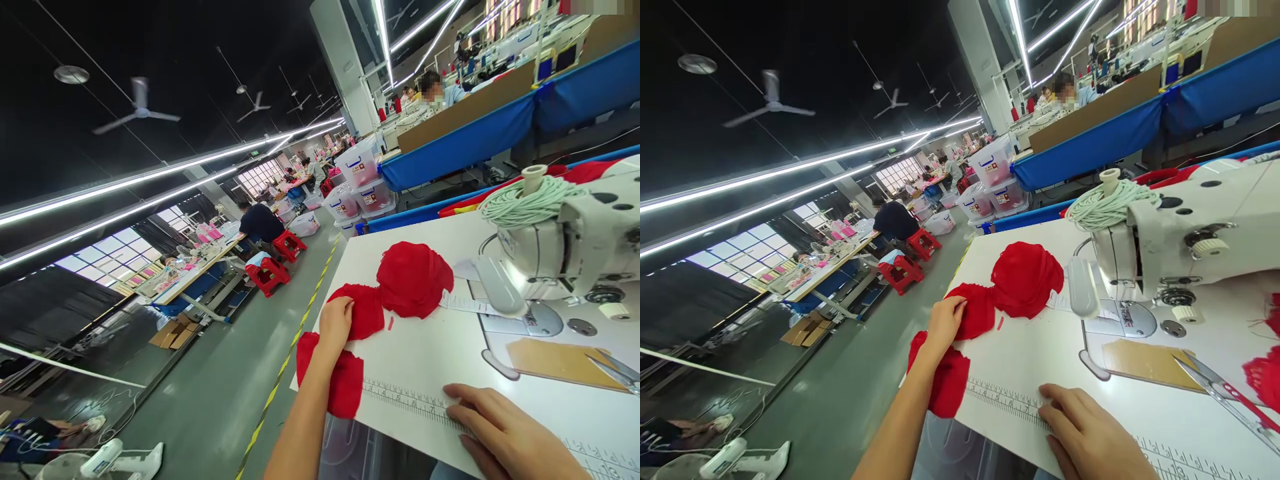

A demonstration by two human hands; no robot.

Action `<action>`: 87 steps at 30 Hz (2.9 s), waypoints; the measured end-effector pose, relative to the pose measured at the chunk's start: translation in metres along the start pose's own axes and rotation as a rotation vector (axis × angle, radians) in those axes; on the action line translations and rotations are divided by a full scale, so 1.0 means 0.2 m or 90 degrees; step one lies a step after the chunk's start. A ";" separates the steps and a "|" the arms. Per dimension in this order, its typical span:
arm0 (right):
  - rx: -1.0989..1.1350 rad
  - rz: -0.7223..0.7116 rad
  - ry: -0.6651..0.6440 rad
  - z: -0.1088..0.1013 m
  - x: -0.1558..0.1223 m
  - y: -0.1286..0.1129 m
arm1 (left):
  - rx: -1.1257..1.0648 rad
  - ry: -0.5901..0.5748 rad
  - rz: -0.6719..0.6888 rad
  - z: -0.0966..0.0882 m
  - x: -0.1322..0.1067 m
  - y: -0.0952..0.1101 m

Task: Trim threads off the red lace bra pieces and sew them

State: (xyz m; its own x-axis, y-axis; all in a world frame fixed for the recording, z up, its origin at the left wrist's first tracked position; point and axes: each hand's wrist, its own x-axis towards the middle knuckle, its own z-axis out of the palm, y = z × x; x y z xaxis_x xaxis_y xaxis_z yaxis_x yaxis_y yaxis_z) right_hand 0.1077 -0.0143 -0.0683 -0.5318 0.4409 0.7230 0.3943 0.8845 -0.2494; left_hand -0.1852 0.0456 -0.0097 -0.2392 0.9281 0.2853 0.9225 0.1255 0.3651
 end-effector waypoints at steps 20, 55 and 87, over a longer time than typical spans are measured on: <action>0.436 0.389 0.004 0.03 -0.17 0.06 | -0.336 0.434 0.124 -0.36 -0.16 0.37; 0.842 0.790 0.240 -0.30 -0.01 0.11 | -0.772 -0.637 -0.073 0.24 -0.23 0.75; 0.833 0.811 0.294 -0.25 -0.05 0.13 | -0.794 -0.754 -0.161 0.23 -0.24 0.76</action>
State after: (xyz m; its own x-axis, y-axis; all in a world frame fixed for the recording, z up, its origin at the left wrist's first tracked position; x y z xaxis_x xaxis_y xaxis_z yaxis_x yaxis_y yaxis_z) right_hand 0.1617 -0.0026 -0.0497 -0.1161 0.9666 -0.2283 -0.5247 -0.2548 -0.8122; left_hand -0.0198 0.0357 -0.0089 0.5305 0.7345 -0.4232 -0.0051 0.5020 0.8648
